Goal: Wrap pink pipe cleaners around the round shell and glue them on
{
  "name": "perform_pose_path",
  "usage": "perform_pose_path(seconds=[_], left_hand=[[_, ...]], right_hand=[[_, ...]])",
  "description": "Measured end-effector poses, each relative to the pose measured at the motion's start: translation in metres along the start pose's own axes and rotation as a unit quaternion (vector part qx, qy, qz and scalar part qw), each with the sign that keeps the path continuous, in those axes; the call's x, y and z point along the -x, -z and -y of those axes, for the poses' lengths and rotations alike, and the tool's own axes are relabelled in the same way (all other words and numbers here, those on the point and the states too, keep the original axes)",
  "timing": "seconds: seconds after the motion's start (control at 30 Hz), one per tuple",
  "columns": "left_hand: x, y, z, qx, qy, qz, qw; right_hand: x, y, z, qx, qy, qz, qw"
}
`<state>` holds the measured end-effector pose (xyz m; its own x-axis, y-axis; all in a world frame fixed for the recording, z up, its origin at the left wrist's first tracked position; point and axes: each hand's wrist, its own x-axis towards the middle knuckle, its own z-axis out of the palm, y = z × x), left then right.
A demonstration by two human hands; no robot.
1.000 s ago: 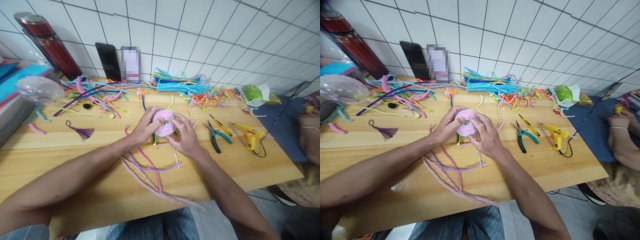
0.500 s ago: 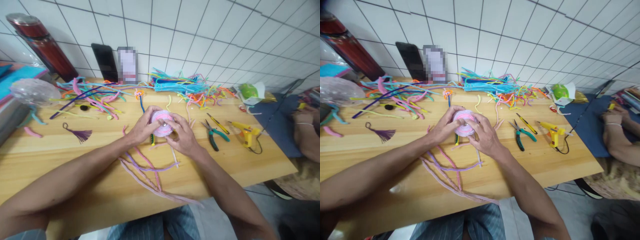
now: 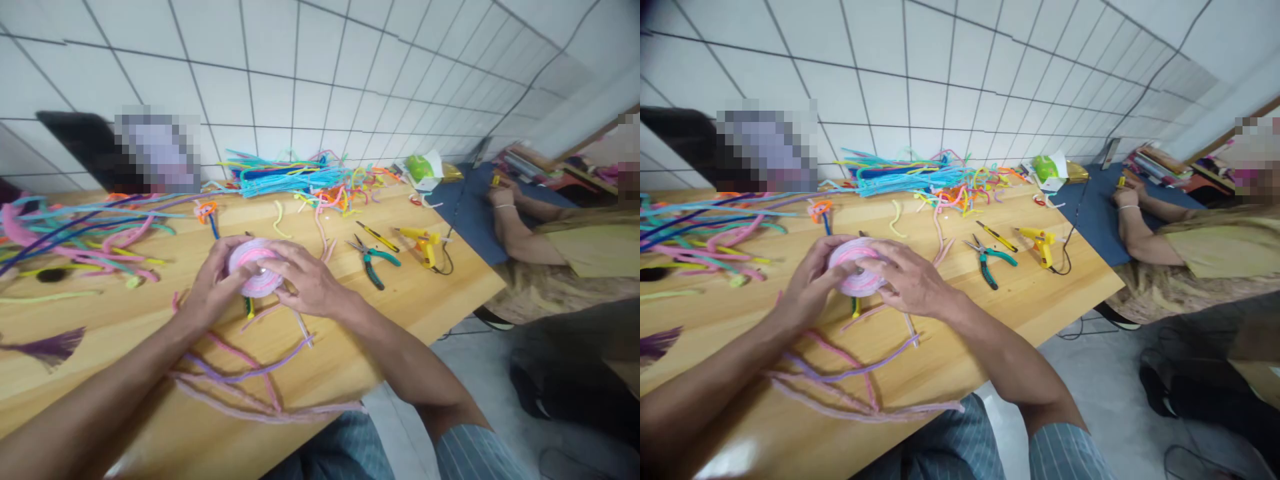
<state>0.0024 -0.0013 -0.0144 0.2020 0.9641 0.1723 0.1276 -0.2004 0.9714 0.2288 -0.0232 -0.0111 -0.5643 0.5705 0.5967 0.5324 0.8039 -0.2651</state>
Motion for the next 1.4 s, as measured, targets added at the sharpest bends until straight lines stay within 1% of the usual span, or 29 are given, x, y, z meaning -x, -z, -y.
perform_pose_path(seconds=[0.1, 0.2, 0.33, 0.4, 0.5, 0.6, 0.83, 1.03, 1.2, 1.4], left_hand=[[0.000, 0.002, 0.003, -0.001, 0.002, -0.003, 1.000], [0.002, 0.002, 0.003, 0.004, -0.009, -0.005, 1.000], [0.007, -0.004, -0.005, 0.007, -0.020, -0.005, 1.000], [0.007, -0.007, -0.006, 0.019, -0.029, 0.001, 0.999], [0.006, -0.010, -0.003, 0.034, -0.049, 0.000, 0.998], [0.007, -0.011, 0.001, 0.022, -0.065, -0.001, 0.998], [0.006, -0.010, 0.005, -0.004, -0.089, 0.004, 0.996], [0.005, -0.010, 0.005, 0.008, -0.083, 0.027, 0.996], [0.005, -0.006, 0.006, 0.024, -0.084, 0.047, 0.995], [0.002, -0.006, 0.002, -0.007, -0.094, 0.048, 0.994]], right_hand=[[-0.002, 0.001, 0.001, 0.015, 0.001, 0.016, 1.000], [-0.003, 0.002, 0.002, -0.001, -0.010, 0.023, 1.000], [0.002, 0.004, 0.004, -0.045, -0.023, -0.007, 0.999], [0.003, 0.004, 0.001, -0.053, -0.015, -0.008, 0.998], [0.002, 0.005, -0.003, -0.063, -0.003, -0.020, 0.998], [0.000, 0.006, -0.003, -0.071, 0.006, -0.041, 0.997], [0.002, 0.005, -0.002, -0.039, 0.002, -0.028, 0.999], [0.004, 0.005, -0.004, -0.029, 0.006, -0.021, 0.999], [0.006, 0.005, -0.003, 0.003, 0.001, -0.014, 1.000], [0.005, 0.004, 0.001, 0.010, 0.014, -0.032, 0.999]])
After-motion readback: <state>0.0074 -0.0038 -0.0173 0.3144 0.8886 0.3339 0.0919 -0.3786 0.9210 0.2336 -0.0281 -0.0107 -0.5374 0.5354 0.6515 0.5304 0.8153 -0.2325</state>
